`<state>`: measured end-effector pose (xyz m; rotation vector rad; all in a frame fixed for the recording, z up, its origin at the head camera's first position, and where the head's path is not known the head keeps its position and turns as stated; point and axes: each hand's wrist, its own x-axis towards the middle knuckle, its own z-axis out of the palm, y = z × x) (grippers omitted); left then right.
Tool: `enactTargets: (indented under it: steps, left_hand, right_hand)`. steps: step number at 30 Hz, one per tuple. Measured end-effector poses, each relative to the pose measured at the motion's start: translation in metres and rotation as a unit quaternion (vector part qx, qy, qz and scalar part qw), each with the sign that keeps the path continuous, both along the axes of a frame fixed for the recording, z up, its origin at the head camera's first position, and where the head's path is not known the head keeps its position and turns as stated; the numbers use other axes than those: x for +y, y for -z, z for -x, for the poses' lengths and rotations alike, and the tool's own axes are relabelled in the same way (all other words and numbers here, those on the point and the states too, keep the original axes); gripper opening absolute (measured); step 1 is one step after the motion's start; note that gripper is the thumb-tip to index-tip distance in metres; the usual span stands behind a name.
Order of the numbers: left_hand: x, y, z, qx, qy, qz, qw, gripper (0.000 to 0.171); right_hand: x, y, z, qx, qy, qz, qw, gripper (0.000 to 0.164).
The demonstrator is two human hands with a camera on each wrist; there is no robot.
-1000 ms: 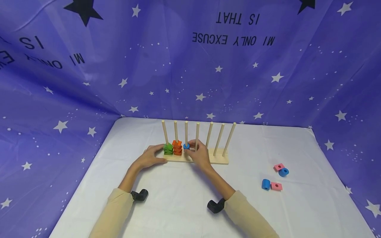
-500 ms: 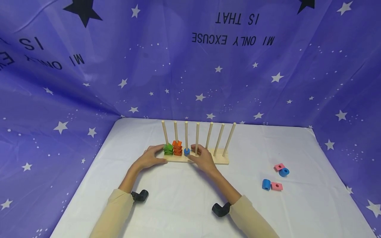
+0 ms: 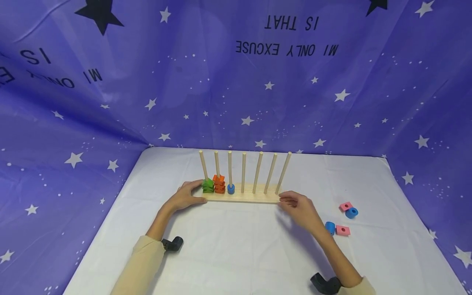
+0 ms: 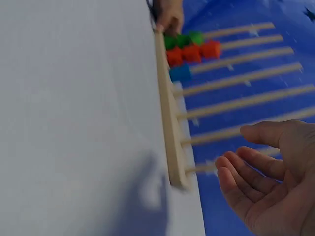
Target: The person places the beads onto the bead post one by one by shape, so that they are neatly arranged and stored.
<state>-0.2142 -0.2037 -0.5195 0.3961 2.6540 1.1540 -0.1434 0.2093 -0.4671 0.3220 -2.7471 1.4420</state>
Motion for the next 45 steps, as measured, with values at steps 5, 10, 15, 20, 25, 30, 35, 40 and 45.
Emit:
enactTargets:
  steps: [5,10,15,20,25,30,35,40,45]
  left_hand:
    - [-0.002,0.002,-0.001,0.000,-0.004,-0.002,1.0000,0.081]
    - [-0.003,0.003,-0.003,-0.004,-0.009,-0.002,0.9999,0.081]
    - [-0.003,0.003,-0.002,-0.001,-0.008,-0.006,0.9999,0.081]
    - [-0.003,0.003,-0.003,-0.006,-0.011,-0.006,0.9999,0.082]
    - [-0.003,0.003,-0.003,-0.008,-0.011,-0.004,0.9999,0.082]
    - [-0.002,0.002,-0.003,-0.008,-0.012,-0.006,0.9999,0.082]
    - [-0.001,0.001,-0.003,-0.010,-0.011,-0.010,0.9998,0.082]
    - [0.000,0.001,-0.001,-0.007,-0.010,-0.006,0.9999,0.082]
    - [0.000,0.000,0.001,-0.009,-0.008,0.001,0.9999,0.082]
  right_hand:
    - [0.048,-0.005,-0.028,0.037,0.082,-0.053,0.994,0.024]
    - [0.081,-0.009,-0.056,0.014,0.143,-0.122,0.982,0.028]
    - [0.102,-0.006,-0.068,-0.056,0.164,-0.159,0.972,0.042]
    - [0.105,0.001,-0.068,-0.087,0.155,-0.178,0.968,0.046]
    - [0.102,0.006,-0.065,-0.084,0.151,-0.183,0.968,0.040]
    - [0.098,0.009,-0.059,-0.070,0.150,-0.178,0.970,0.034]
    - [0.092,0.014,-0.057,-0.069,0.136,-0.185,0.971,0.034]
    - [0.082,0.014,-0.055,-0.052,0.117,-0.210,0.969,0.038]
    - [0.071,0.009,-0.051,-0.050,0.107,-0.230,0.966,0.034]
